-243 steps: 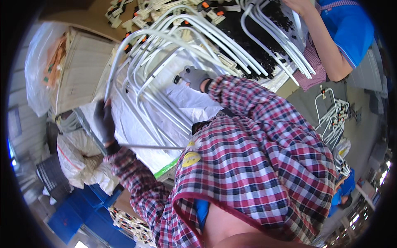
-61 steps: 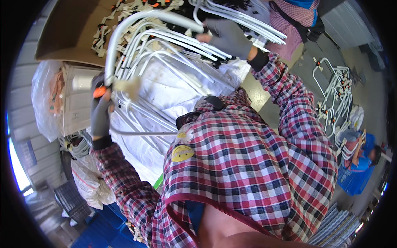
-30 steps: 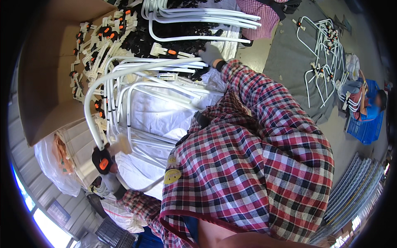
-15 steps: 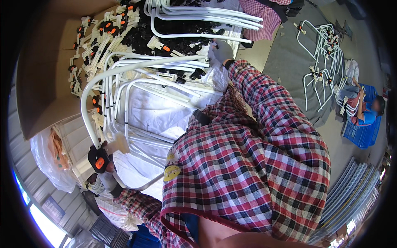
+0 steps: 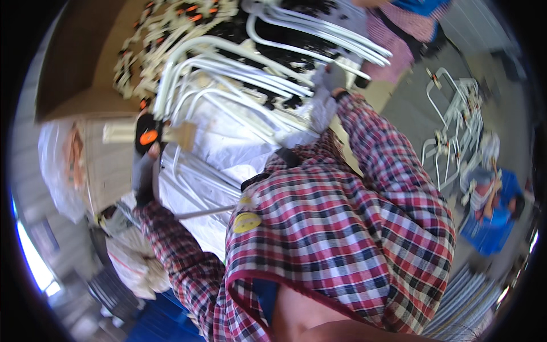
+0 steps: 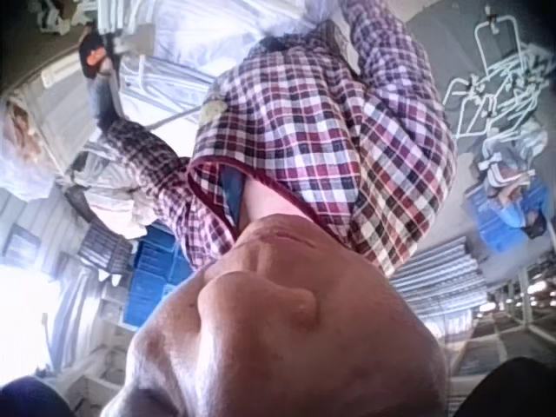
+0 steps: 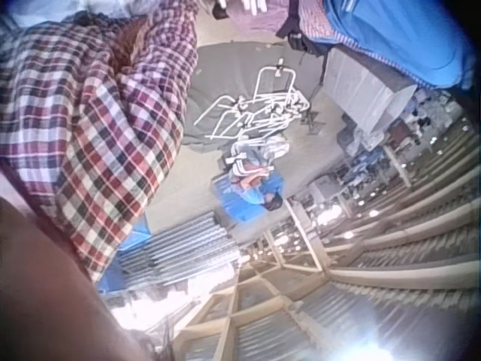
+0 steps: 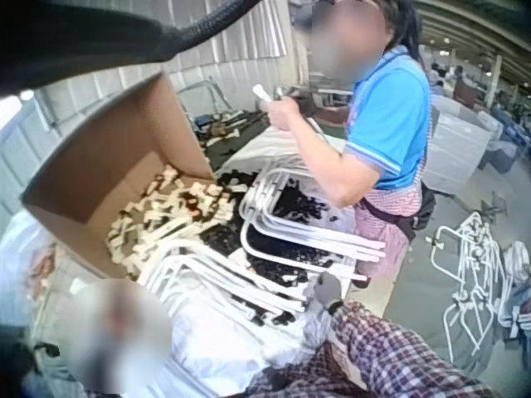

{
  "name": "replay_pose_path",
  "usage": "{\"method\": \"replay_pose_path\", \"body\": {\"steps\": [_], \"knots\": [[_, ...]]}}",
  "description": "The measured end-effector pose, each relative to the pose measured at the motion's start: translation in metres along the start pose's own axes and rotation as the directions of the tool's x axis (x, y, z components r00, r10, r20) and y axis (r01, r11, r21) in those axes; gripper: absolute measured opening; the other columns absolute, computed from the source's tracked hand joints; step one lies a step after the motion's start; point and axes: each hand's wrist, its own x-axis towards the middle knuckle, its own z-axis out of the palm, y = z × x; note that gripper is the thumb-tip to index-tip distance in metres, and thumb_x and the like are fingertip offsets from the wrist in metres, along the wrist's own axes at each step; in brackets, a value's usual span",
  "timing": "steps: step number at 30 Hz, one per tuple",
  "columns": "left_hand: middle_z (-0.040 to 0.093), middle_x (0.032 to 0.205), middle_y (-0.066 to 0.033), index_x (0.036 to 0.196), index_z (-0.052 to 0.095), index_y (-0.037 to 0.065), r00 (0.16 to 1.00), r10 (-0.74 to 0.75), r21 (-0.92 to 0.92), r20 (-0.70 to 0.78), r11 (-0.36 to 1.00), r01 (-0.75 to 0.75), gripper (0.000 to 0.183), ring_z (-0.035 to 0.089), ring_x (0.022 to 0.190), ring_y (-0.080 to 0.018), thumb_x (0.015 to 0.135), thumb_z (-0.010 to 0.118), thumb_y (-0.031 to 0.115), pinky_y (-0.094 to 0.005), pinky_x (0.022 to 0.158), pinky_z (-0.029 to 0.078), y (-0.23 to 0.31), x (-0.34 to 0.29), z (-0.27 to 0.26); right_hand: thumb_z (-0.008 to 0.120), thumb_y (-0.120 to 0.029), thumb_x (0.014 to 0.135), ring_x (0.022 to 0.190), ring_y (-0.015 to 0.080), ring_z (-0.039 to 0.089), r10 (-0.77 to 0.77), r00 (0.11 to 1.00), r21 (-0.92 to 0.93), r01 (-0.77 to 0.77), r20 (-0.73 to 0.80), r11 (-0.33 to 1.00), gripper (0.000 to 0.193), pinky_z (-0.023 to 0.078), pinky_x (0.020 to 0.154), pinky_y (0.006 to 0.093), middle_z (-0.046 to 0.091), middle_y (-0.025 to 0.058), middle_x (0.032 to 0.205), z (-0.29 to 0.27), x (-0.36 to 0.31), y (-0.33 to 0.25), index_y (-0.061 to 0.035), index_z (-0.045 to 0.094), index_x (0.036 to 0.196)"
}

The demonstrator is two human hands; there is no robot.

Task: The person assembles white metal frame components by inserting black plastic connectors into the frame ends. The person repeatedly picks up frame pieces and connectors, aligns them, and secures them together. Completed frames are stacked on a nearby surface.

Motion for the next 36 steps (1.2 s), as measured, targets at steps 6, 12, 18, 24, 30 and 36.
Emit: {"method": "replay_pose_path", "body": {"steps": [6, 12, 18, 24, 30, 36], "knots": [[0.055, 0.134, -0.0128, 0.148, 0.037, 0.006, 1.0, -0.02, -0.333, 0.005, 0.943, 0.02, 0.101, 0.056, 0.12, -0.0221, 0.075, 0.071, 0.067, -0.0349, 0.102, 0.046, -0.007, 0.0, 0.009, 0.065, -0.003, 0.085, 0.069, 0.0157, 0.064, -0.426, 0.893, 0.777, 0.369, -0.144, 0.51, 0.018, 0.052, 0.065, 0.0269, 0.066, 0.009, 0.087, -0.105, -0.052, -0.213, -0.0052, 0.071, 0.102], [0.055, 0.136, -0.0115, 0.145, 0.04, 0.001, 0.989, -0.137, -0.358, 0.054, 0.922, 0.147, 0.081, 0.055, 0.122, -0.0198, 0.079, 0.076, 0.031, -0.0333, 0.106, 0.042, 0.03, 0.003, 0.033, 0.068, -0.01, 0.083, 0.085, 0.0264, 0.065, -0.926, 0.364, 0.678, 0.706, -0.098, 0.206, 0.025, 0.052, 0.076, 0.0339, 0.065, 0.0128, 0.095, -0.116, -0.073, -0.351, -0.0046, 0.068, 0.107], [0.057, 0.129, -0.0067, 0.144, 0.042, 0.001, 0.99, -0.142, -0.245, 0.0, 0.96, 0.137, 0.076, 0.054, 0.117, -0.0178, 0.081, 0.074, 0.031, -0.029, 0.102, 0.043, 0.01, 0.0, 0.021, 0.077, -0.021, 0.078, 0.091, 0.026, 0.064, -0.987, 0.101, 0.412, 0.91, -0.126, 0.04, 0.029, 0.051, 0.08, 0.0387, 0.067, 0.0052, 0.098, -0.109, -0.064, -0.384, -0.0122, 0.072, 0.105], [0.052, 0.137, -0.0076, 0.15, 0.034, 0.005, 0.988, -0.144, -0.313, 0.059, 0.937, 0.156, 0.095, 0.05, 0.122, -0.018, 0.073, 0.079, 0.034, -0.0298, 0.105, 0.039, -0.002, 0.002, 0.019, 0.076, -0.027, 0.078, 0.094, 0.0239, 0.064, -0.935, -0.053, 0.328, 0.928, -0.35, -0.175, 0.031, 0.052, 0.082, 0.0377, 0.068, 0.0028, 0.1, -0.089, -0.05, -0.384, -0.0147, 0.073, 0.106], [0.06, 0.119, -0.0027, 0.138, 0.049, 0.003, 0.988, -0.157, -0.301, 0.004, 0.941, 0.151, 0.069, 0.056, 0.104, -0.0126, 0.081, 0.076, 0.032, -0.0247, 0.093, 0.043, -0.003, -0.004, 0.021, 0.072, -0.03, 0.082, 0.088, 0.0236, 0.065, -0.957, -0.165, 0.245, 0.944, -0.237, -0.223, 0.033, 0.054, 0.078, 0.0363, 0.067, 0.0033, 0.09, -0.095, -0.043, -0.386, -0.0153, 0.071, 0.111], [0.058, 0.126, -0.0048, 0.141, 0.047, 0.002, 0.989, -0.147, -0.373, 0.025, 0.916, 0.146, 0.072, 0.054, 0.112, -0.0156, 0.081, 0.076, 0.031, -0.0282, 0.1, 0.04, -0.011, -0.011, 0.023, 0.072, -0.034, 0.083, 0.087, 0.0219, 0.066, -0.896, -0.227, 0.274, 0.898, -0.383, -0.344, 0.033, 0.053, 0.074, 0.0374, 0.07, 0.0046, 0.094, -0.089, -0.043, -0.391, -0.0157, 0.071, 0.11]]}}
